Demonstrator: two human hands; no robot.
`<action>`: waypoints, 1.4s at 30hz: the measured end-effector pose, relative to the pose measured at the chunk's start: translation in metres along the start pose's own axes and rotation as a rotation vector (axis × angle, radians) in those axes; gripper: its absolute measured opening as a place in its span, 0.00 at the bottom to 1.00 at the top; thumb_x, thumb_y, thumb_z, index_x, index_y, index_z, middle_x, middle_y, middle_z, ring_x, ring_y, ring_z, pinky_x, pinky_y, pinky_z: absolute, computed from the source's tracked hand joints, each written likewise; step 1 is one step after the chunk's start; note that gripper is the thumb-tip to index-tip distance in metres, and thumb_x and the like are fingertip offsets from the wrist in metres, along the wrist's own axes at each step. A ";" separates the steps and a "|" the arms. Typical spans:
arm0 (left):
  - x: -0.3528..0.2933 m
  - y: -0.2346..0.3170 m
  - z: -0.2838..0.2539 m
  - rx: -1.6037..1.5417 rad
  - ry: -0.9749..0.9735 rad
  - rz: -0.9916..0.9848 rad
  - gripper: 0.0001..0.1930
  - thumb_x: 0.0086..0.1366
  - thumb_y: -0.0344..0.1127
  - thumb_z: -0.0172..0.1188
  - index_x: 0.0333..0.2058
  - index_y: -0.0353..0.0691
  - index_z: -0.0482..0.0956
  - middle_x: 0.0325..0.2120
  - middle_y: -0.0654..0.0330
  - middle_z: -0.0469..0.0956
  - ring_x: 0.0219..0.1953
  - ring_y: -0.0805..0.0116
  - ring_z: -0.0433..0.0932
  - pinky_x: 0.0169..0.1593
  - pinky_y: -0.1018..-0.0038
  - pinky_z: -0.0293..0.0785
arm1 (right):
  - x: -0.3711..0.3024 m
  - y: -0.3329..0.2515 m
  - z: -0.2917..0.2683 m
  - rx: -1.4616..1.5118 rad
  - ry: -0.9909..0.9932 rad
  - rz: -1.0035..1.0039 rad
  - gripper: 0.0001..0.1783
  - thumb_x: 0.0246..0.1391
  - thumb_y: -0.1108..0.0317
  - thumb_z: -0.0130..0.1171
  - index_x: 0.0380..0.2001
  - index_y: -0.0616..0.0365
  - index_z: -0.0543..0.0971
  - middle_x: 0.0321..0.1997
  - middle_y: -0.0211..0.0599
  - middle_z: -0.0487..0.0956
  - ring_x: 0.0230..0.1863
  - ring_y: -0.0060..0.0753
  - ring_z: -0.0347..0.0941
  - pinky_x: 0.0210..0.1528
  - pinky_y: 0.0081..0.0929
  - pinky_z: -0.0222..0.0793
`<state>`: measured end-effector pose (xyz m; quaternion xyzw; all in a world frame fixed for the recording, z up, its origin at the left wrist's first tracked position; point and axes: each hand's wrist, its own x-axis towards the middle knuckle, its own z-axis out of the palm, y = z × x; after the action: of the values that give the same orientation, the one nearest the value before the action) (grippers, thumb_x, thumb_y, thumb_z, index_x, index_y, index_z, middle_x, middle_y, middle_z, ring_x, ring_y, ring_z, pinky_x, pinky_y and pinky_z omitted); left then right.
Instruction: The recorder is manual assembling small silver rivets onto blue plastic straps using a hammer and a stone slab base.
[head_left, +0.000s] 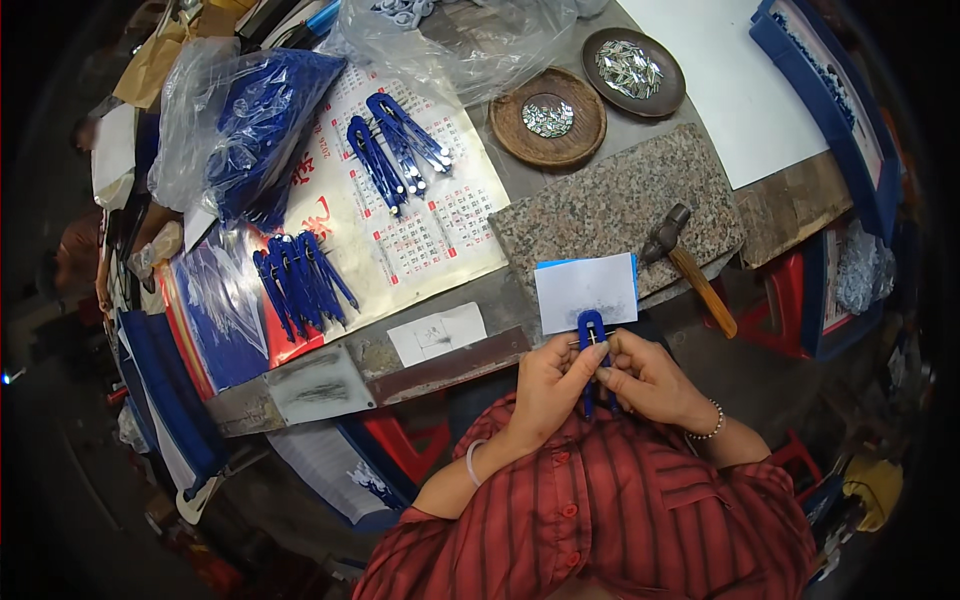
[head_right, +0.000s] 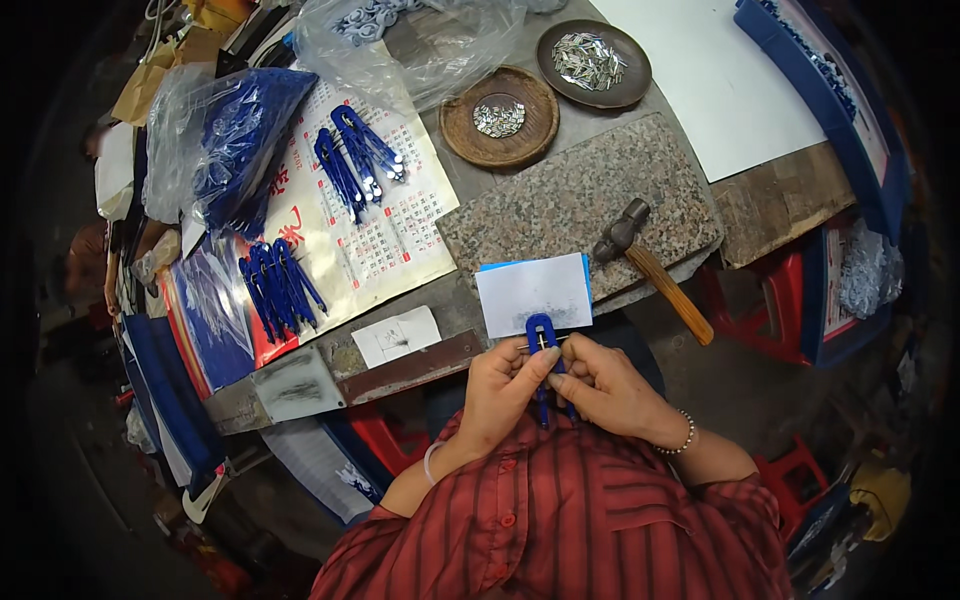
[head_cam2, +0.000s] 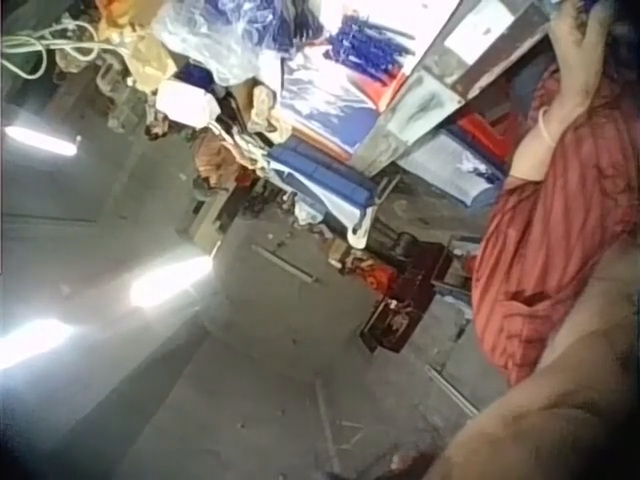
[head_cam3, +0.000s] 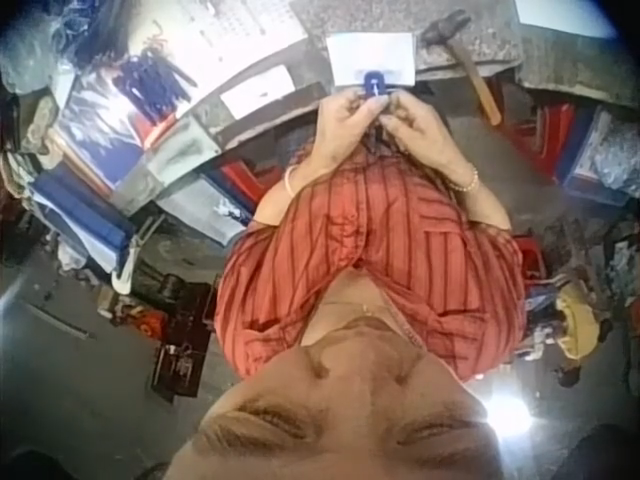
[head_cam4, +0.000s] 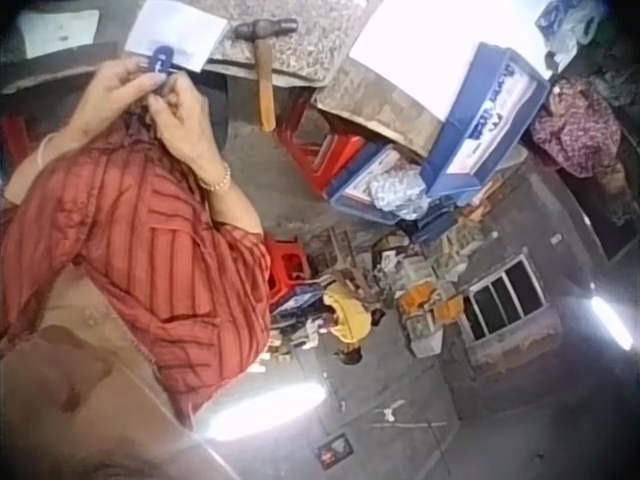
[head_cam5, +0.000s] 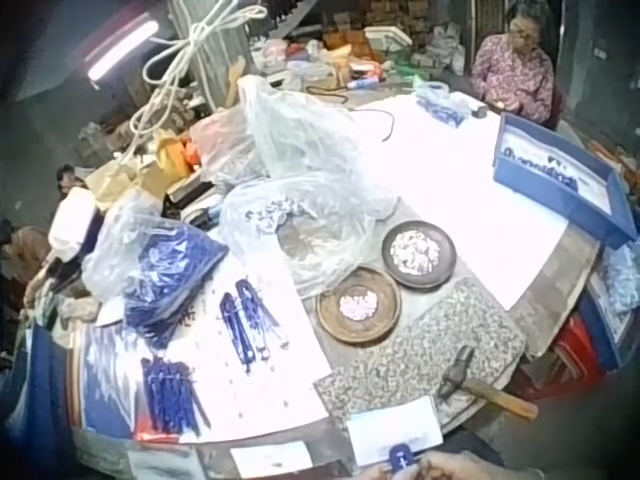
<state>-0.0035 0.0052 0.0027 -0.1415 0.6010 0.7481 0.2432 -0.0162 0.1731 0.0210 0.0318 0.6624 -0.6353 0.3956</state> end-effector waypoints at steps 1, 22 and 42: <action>0.000 0.002 0.001 -0.035 0.007 -0.011 0.11 0.65 0.34 0.57 0.38 0.29 0.77 0.21 0.63 0.79 0.23 0.83 0.73 0.25 0.84 0.69 | -0.001 -0.003 0.000 -0.009 0.003 0.041 0.08 0.58 0.71 0.54 0.32 0.61 0.66 0.20 0.33 0.76 0.21 0.18 0.71 0.21 0.20 0.63; -0.001 0.000 -0.001 0.111 0.025 0.048 0.12 0.64 0.38 0.59 0.28 0.34 0.75 0.17 0.69 0.72 0.20 0.87 0.66 0.22 0.85 0.60 | 0.119 -0.152 -0.087 -0.918 0.340 -0.699 0.06 0.51 0.74 0.55 0.33 0.65 0.74 0.25 0.41 0.74 0.25 0.33 0.71 0.29 0.29 0.66; 0.004 -0.010 -0.005 0.162 0.016 0.042 0.14 0.64 0.38 0.60 0.25 0.33 0.75 0.16 0.68 0.72 0.20 0.86 0.67 0.23 0.83 0.61 | 0.201 -0.176 -0.086 -1.401 0.154 -0.444 0.09 0.40 0.71 0.57 0.26 0.67 0.75 0.28 0.56 0.76 0.34 0.58 0.73 0.38 0.45 0.69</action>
<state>-0.0019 0.0025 -0.0082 -0.1148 0.6644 0.7008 0.2331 -0.2911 0.1216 0.0412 -0.3187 0.9295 -0.1245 0.1378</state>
